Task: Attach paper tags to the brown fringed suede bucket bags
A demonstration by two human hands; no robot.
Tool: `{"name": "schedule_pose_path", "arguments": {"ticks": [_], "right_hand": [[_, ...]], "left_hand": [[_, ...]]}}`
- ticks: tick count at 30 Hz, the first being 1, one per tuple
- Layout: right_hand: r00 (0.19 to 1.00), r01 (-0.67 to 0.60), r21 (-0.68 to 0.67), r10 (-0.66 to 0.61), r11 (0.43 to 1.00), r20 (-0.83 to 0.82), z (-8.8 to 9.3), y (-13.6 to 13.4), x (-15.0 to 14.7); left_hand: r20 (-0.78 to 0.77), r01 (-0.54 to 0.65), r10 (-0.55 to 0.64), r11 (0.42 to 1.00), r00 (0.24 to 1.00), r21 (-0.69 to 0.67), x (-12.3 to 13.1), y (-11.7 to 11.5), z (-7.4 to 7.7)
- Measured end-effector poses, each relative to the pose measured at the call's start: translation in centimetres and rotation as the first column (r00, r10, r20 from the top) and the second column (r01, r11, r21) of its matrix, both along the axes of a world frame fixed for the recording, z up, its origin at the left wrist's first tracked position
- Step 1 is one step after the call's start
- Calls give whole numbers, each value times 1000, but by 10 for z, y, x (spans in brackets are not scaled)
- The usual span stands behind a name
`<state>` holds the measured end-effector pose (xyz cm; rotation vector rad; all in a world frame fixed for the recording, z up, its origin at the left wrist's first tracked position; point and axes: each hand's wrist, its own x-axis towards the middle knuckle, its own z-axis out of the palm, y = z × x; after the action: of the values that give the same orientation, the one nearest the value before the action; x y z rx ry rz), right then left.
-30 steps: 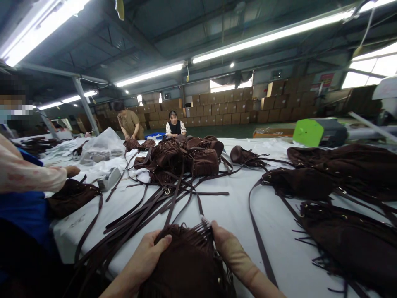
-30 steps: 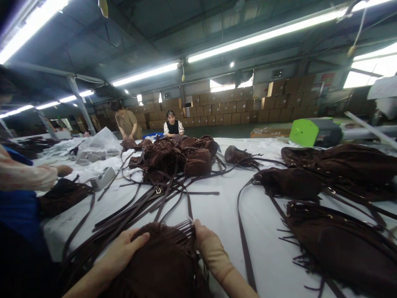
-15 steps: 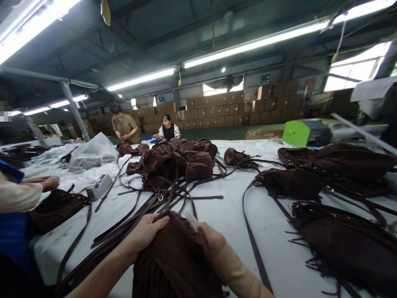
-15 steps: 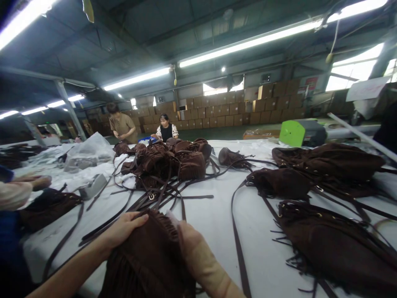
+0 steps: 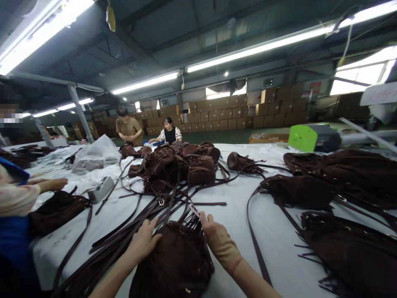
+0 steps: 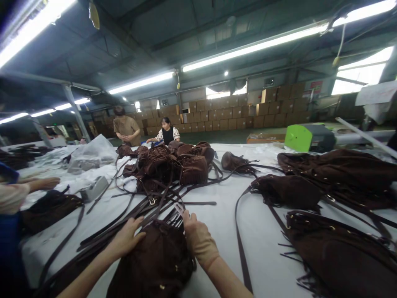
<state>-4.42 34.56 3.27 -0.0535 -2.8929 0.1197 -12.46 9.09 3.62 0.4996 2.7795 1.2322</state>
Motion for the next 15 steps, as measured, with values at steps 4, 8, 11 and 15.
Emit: {"name": "schedule_pose_path", "arguments": {"ticks": [4, 8, 11, 15], "right_hand": [[991, -116, 115, 123, 987, -56, 9, -19, -1], [981, -174, 235, 188, 956, -38, 15, -12, 1], [981, -193, 303, 189, 933, 42, 9, 2, 4], [967, -254, 331, 241, 909, 80, 3, 9, 7]], "left_hand": [[-161, 213, -173, 937, 972, 279, 1, 51, 14], [18, 139, -172, 848, 985, 511, 8, 81, 3], [127, -26, -63, 801, 990, 598, 11, 77, -13], [242, -201, 48, 722, 969, 662, 10, 71, -27]]}}
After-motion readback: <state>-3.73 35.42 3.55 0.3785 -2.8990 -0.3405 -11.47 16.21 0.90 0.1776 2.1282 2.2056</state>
